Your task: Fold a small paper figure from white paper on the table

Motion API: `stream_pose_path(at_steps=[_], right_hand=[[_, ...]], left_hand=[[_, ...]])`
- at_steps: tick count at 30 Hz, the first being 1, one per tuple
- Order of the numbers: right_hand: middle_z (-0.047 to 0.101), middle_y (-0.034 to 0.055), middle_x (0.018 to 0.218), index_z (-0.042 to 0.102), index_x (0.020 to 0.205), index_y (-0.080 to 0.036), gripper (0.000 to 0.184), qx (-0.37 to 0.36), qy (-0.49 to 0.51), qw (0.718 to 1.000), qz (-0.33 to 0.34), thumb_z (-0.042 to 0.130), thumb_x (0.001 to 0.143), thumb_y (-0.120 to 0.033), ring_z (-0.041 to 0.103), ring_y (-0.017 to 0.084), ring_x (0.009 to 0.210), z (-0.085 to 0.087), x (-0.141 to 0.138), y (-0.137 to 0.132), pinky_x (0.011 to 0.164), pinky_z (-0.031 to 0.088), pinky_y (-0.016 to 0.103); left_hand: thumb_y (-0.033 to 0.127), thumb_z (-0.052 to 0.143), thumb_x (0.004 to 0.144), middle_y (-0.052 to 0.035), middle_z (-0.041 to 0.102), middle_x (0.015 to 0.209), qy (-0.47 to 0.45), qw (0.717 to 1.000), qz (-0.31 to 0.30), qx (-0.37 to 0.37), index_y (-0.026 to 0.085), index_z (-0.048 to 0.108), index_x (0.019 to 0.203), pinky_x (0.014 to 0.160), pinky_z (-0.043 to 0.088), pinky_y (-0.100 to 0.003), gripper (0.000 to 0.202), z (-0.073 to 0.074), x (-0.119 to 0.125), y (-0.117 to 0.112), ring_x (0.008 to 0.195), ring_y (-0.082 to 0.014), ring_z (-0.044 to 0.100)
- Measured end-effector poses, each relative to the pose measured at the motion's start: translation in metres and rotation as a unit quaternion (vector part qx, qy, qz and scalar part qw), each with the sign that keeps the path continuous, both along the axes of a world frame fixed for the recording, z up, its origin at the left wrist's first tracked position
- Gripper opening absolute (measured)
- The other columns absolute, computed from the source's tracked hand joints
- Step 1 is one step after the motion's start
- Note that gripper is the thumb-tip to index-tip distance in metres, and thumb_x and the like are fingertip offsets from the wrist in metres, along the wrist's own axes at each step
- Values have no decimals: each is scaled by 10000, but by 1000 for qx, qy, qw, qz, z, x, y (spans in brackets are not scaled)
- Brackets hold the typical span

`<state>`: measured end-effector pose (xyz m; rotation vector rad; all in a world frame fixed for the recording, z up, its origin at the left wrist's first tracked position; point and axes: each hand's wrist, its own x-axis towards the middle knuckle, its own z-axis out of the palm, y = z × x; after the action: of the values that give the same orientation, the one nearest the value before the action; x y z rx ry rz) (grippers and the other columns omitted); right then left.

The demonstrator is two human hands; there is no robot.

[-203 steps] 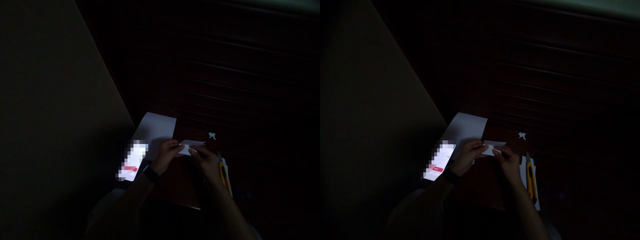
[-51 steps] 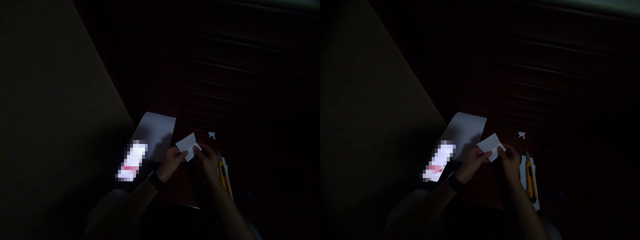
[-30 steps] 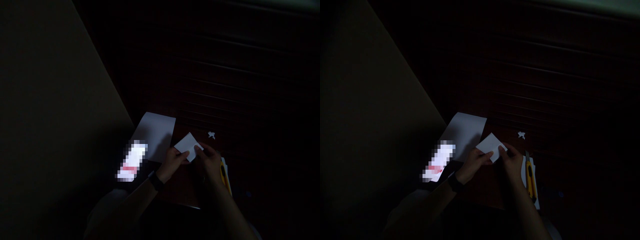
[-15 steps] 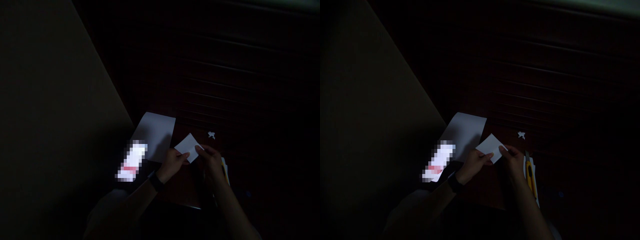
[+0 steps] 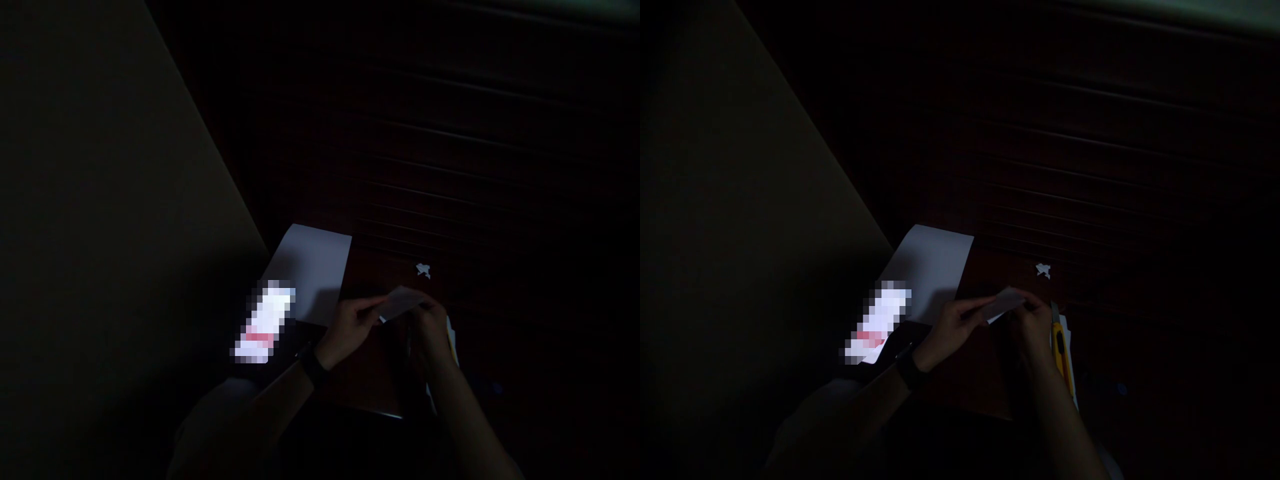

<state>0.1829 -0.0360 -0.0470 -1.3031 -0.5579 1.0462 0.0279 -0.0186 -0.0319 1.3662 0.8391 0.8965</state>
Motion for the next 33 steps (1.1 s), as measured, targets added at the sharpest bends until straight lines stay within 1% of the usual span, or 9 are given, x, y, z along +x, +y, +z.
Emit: stream_pose_path(at_steps=[3,7,9,12,18,20,24,30,33], right_hand=[[678,28,685,672,804,-170,225,-13,8,1000,-8,682,580,-174,620,193,593,3,0,-1,542,481,288],[678,42,673,670,797,-161,233,-32,12,999,-27,681,567,-201,617,191,552,8,-2,-3,499,477,277],[683,50,689,670,808,-154,257,-37,4,999,-26,694,559,-210,625,200,569,8,-4,-3,516,487,285],[686,48,703,667,843,-154,302,-39,2,999,-8,722,555,-226,631,202,591,6,-6,-4,549,496,295],[684,16,690,674,808,-184,275,-34,7,999,-2,747,547,-230,608,167,541,5,-9,-4,532,480,276],[683,12,688,677,795,-187,264,-34,11,999,3,752,547,-240,601,161,530,7,-10,-4,529,473,275],[679,23,699,680,795,-179,230,-25,40,999,22,733,606,-300,609,169,580,13,-9,-4,562,467,282],[653,22,686,679,797,-163,205,9,80,995,59,681,692,-339,580,143,593,23,-4,-6,567,444,257],[659,39,717,684,840,-162,281,8,37,996,79,619,738,-415,578,151,613,26,0,-6,560,432,254]], left_hand=[[246,530,792,-73,666,1000,-39,997,-17,-68,178,639,1057,779,484,-321,294,0,0,0,879,-204,615],[272,528,795,-103,660,996,-117,981,-30,-155,128,649,1018,812,481,-339,291,2,-1,0,910,-215,611],[316,538,796,-115,662,968,-115,981,-30,-156,115,657,974,795,491,-344,294,1,-1,0,892,-220,615],[354,588,763,-123,659,945,-89,986,-4,-144,110,646,947,722,515,-336,311,-3,0,1,843,-220,625],[335,627,740,-116,662,907,-103,980,19,-166,137,578,1056,682,533,-363,376,-7,0,2,789,-217,641],[325,628,741,-126,661,914,-100,980,27,-171,123,588,1041,688,533,-373,364,-7,0,2,799,-225,639],[312,630,739,-144,659,929,-95,979,46,-171,87,638,913,708,528,-371,285,-7,1,3,823,-231,631],[328,618,749,-131,657,970,-127,976,24,-175,105,640,951,744,515,-367,302,-7,-4,5,866,-225,623],[334,612,750,-121,670,942,-89,985,39,-144,113,651,944,710,517,-332,296,-8,-4,6,835,-217,630]])
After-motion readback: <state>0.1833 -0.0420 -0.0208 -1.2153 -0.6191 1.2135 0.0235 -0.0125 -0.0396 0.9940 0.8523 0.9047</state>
